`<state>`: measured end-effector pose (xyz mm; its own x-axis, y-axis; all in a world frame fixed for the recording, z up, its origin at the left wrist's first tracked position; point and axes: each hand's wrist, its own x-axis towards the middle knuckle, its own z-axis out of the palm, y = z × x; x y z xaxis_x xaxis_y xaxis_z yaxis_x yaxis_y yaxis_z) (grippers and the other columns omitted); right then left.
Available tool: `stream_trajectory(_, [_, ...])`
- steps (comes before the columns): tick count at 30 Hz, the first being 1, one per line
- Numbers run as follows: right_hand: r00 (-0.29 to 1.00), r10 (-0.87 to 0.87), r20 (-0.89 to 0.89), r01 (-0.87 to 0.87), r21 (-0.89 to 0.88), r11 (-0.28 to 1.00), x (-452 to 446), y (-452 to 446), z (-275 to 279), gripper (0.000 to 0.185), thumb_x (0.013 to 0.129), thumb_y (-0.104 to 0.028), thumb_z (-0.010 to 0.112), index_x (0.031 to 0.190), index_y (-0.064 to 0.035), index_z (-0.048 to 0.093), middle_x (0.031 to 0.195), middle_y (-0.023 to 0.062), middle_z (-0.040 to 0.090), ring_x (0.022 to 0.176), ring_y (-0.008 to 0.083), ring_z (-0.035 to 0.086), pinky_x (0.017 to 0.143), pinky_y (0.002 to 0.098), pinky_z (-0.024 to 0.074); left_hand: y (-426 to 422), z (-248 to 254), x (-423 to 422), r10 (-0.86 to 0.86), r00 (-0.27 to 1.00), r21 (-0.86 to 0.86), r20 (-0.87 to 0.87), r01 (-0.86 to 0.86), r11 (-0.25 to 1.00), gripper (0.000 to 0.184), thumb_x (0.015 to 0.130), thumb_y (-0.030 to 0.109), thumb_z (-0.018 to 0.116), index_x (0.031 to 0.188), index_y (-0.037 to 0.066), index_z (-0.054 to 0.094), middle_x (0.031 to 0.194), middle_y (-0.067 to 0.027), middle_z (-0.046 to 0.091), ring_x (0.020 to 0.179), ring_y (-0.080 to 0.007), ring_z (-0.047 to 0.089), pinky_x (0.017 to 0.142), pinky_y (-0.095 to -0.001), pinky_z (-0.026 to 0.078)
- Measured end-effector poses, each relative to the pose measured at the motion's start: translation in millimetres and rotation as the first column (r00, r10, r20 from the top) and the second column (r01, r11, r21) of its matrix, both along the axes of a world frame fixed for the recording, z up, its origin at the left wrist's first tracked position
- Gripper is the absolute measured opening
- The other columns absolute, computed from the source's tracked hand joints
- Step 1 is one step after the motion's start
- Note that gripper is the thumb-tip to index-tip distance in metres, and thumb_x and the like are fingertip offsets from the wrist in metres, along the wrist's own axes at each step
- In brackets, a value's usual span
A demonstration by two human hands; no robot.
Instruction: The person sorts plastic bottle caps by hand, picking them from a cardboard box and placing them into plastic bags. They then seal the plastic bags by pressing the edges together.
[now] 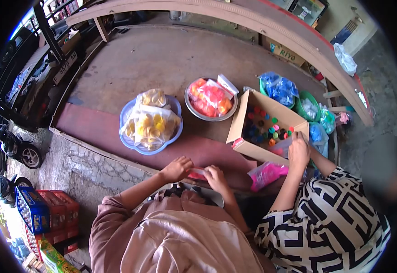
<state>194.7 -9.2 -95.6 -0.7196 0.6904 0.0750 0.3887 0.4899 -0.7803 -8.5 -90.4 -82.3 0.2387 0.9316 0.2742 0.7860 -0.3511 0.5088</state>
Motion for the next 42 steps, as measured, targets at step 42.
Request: stream_trajectory(42, [0.771,-0.602,-0.206,-0.105,-0.974,0.199,-50,120,37,0.026,0.084,-0.027,0.055,0.102,-0.0106,0.049,0.105,0.005,0.053,0.092,0.0174,0.055,0.077,0.0398,0.052,116,47,-32,-0.006,0.814,0.045,0.581,-0.025,0.999,0.047,0.073,0.018,0.07,0.113,0.002,0.05,0.114,-0.0155,0.05,0.105,-0.0273,0.052,0.085,-0.0346,0.045])
